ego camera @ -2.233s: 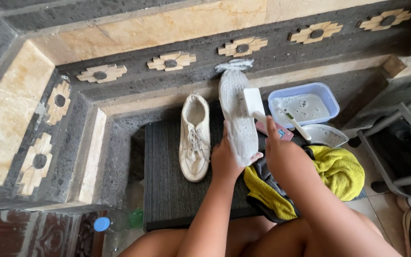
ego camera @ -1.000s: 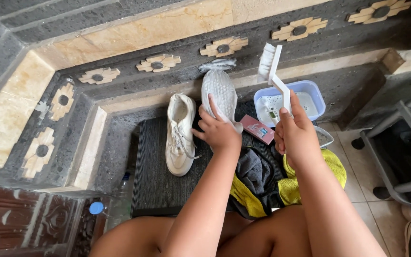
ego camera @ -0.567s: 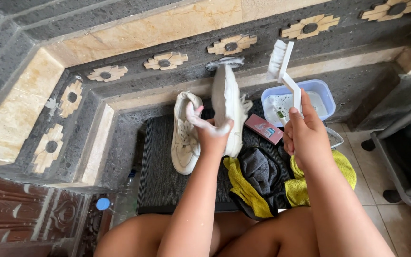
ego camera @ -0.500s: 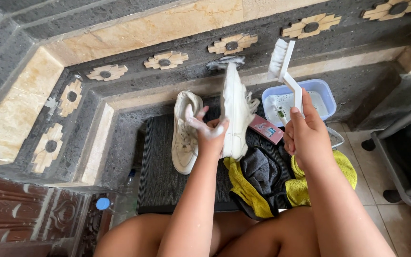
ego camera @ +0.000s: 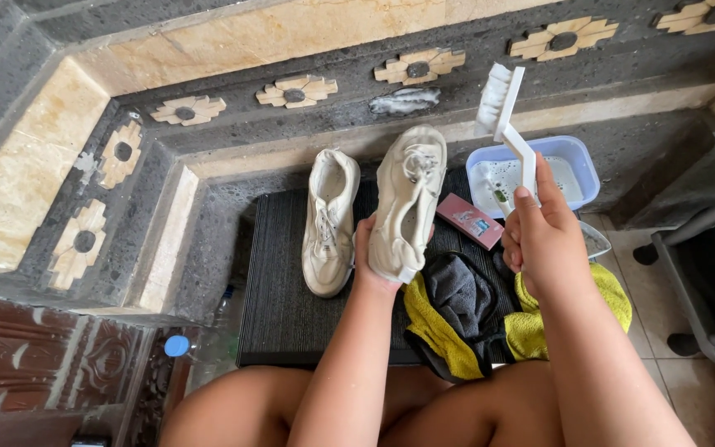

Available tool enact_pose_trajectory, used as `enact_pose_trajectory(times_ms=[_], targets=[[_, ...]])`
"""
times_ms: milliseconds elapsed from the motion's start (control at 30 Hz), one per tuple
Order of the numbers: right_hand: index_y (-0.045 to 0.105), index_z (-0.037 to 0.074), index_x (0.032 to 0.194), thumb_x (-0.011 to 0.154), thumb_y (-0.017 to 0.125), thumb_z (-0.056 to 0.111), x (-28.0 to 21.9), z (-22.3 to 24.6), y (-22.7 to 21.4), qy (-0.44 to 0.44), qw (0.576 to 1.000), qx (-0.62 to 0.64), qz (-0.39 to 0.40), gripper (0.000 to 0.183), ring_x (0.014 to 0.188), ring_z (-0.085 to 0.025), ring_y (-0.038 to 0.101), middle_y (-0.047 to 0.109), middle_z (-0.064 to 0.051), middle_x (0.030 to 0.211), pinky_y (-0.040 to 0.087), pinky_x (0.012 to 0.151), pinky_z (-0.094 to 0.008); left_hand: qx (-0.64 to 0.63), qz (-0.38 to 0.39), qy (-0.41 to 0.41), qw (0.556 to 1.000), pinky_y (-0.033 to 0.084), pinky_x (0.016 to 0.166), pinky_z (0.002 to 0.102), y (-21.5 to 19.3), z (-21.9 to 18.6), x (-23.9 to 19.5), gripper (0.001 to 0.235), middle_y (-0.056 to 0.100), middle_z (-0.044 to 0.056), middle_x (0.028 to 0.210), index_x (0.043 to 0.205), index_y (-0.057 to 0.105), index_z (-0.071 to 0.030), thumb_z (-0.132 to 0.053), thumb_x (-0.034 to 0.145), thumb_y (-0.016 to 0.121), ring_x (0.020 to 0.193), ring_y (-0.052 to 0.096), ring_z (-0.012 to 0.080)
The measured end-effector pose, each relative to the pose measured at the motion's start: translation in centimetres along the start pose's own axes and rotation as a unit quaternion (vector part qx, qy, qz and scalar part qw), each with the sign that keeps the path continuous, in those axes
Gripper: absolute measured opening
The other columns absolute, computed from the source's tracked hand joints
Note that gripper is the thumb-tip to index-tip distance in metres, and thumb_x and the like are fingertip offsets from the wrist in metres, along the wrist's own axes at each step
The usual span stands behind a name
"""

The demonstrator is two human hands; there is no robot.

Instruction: The person scrubs the sole of a white sneaker with a brush and a toothbrush, repeatedly dipping the brush into a container of soapy water. The person holds the shoe steady and works on the sole surface throughout the clip.

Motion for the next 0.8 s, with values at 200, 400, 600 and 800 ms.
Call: enact_pose_trajectory(times_ms=[200, 400, 600, 800], targets=[[0.026, 0.001, 0.161, 0.111, 0.037, 0.012, -0.3, 0.4, -0.6, -0.007, 0.998, -0.06, -0.023, 0.052, 0.044, -0.013, 0.039, 0.039, -0.004, 0.062, 0.035, 0.038, -0.026, -0.146, 0.018, 0.015, 0.989, 0.051, 0.097, 0.054, -0.4, 0.2, -0.7, 0.061, 0.065, 0.022, 0.115, 0.128, 0.057, 0.0, -0.037, 0.081, 0.07, 0.102, 0.066, 0.0379], [0.033, 0.005, 0.16, 0.109, 0.043, 0.015, 1.0, -1.5, -3.0, 0.031, 0.976, -0.211, -0.035, 0.053, 0.042, -0.019, 0.054, 0.056, -0.013, 0.064, 0.045, 0.036, -0.032, -0.208, 0.022, -0.031, 0.977, 0.049, 0.101, 0.055, -0.5, 1.6, -0.3, 0.062, 0.066, 0.022, 0.117, 0.124, 0.059, 0.001, -0.032, 0.074, 0.075, 0.109, 0.065, 0.038], [0.044, 0.003, 0.156, 0.102, 0.044, 0.02, 1.0, -2.1, -4.6, 0.075, 0.93, -0.353, -0.068, 0.057, 0.05, -0.026, 0.064, 0.068, -0.022, 0.076, 0.055, 0.046, -0.039, -0.168, 0.028, -0.012, 0.985, 0.05, 0.098, 0.055, 0.8, 3.4, 0.8, 0.061, 0.066, 0.02, 0.12, 0.126, 0.058, -0.003, -0.037, 0.077, 0.072, 0.106, 0.066, 0.0371], [0.042, 0.002, 0.158, 0.101, 0.044, 0.024, 1.0, -2.3, -5.3, 0.107, 0.909, -0.397, -0.064, 0.062, 0.061, -0.031, 0.069, 0.07, -0.026, 0.089, 0.059, 0.053, -0.043, -0.175, 0.031, -0.02, 0.984, 0.05, 0.094, 0.055, 2.4, 4.9, 0.0, 0.061, 0.065, 0.018, 0.119, 0.129, 0.057, -0.004, -0.039, 0.079, 0.068, 0.104, 0.065, 0.0374]])
Point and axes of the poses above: each hand's wrist, its own x-axis towards the middle knuckle, its own y-axis out of the palm, z = x × y, the point moved 8 cm from there along x, towards the middle knuckle
